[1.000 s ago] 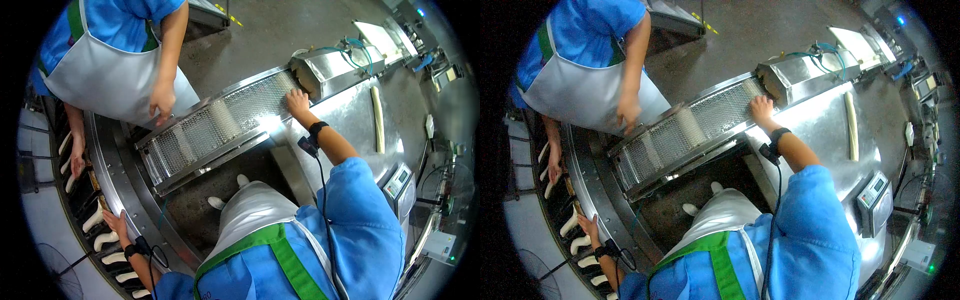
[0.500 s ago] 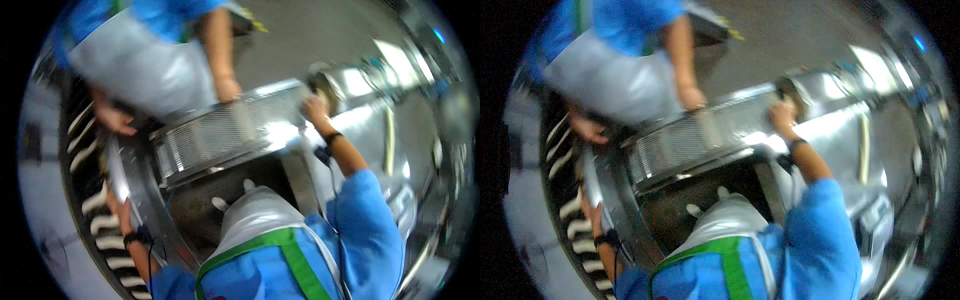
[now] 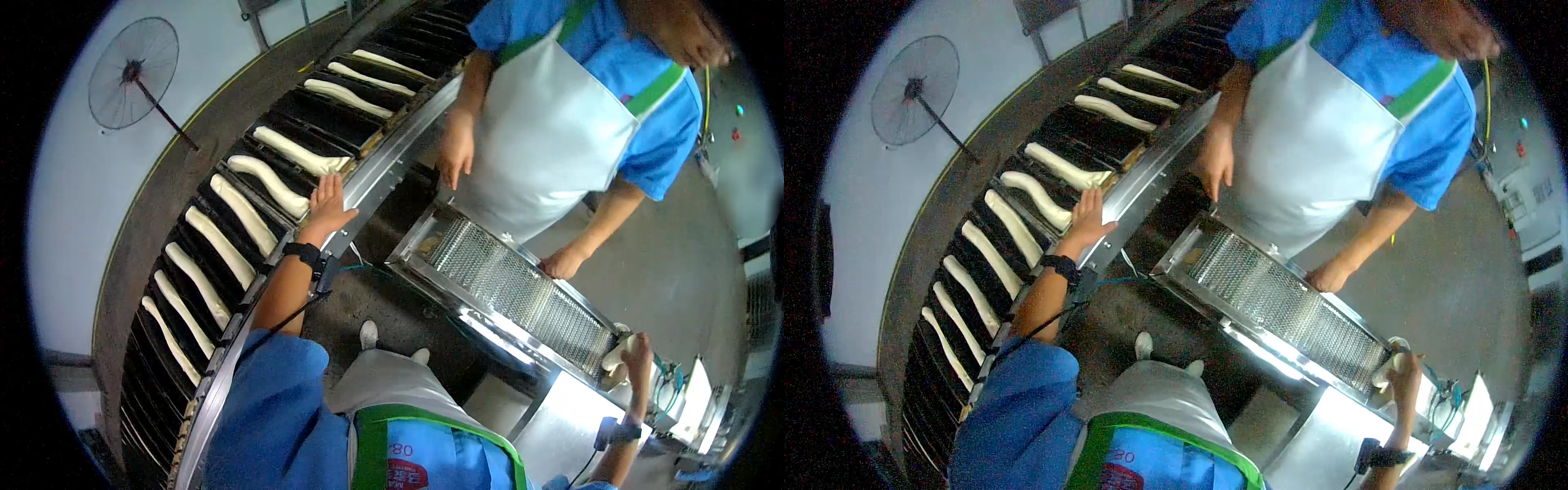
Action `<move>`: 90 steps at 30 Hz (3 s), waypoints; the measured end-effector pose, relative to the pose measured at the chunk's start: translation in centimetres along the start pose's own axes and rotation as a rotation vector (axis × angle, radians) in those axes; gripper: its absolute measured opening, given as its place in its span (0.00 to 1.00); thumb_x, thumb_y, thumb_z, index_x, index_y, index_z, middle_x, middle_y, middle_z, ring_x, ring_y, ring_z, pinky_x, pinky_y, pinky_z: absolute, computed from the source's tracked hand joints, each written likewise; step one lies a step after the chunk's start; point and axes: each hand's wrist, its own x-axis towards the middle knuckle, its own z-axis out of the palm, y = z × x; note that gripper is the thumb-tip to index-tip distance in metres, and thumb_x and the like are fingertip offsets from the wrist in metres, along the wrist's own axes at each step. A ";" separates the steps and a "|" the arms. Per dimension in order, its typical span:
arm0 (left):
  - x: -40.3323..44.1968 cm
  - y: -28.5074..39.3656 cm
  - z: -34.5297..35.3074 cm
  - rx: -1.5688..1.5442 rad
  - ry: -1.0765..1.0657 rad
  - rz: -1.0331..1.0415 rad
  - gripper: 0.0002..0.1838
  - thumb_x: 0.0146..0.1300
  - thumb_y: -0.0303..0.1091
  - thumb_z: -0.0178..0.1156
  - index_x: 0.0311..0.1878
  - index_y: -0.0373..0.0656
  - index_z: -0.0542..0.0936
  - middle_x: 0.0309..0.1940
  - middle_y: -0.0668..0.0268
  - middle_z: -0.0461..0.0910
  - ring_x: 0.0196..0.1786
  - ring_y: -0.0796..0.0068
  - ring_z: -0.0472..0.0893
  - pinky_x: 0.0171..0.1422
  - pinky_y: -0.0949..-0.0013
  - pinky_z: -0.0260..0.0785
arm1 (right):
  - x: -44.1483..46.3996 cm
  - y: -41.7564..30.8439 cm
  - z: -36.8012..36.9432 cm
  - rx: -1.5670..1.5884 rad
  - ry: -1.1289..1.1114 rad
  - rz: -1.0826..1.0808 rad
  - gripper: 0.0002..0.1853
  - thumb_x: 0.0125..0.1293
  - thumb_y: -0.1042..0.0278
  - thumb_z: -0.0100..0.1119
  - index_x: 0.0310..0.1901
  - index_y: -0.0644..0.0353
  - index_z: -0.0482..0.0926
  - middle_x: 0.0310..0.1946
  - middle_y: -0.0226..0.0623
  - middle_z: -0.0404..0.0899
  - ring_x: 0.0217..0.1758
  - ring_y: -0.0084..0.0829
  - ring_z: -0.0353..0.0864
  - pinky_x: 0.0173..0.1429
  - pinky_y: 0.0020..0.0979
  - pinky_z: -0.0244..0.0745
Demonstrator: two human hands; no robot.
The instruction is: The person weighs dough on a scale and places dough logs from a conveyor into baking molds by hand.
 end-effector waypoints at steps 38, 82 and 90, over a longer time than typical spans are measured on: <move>-16.1 -10.4 -1.2 -0.455 0.185 0.023 0.31 0.47 0.42 0.55 0.54 0.40 0.61 0.58 0.51 0.48 0.61 0.55 0.49 0.61 0.60 0.45 | 15.0 -37.7 27.7 0.695 -0.531 -0.660 0.17 0.50 0.71 0.51 0.44 0.64 0.67 0.41 0.42 0.68 0.42 0.36 0.68 0.45 0.33 0.65; -11.6 -11.4 3.3 -0.073 0.561 -0.165 0.27 0.54 0.48 0.47 0.55 0.46 0.61 0.60 0.59 0.49 0.63 0.62 0.47 0.59 0.53 0.40 | -6.9 11.6 21.2 0.312 0.112 0.142 0.03 0.47 0.75 0.52 0.26 0.62 0.72 0.31 0.42 0.66 0.28 0.34 0.70 0.32 0.32 0.67; 6.0 -10.3 -4.6 -0.186 -0.102 -0.281 0.30 0.54 0.53 0.42 0.57 0.44 0.59 0.60 0.58 0.50 0.62 0.62 0.49 0.62 0.59 0.40 | -1.7 12.5 23.6 0.244 0.031 0.148 0.06 0.44 0.72 0.52 0.26 0.62 0.74 0.26 0.41 0.73 0.32 0.32 0.72 0.37 0.30 0.66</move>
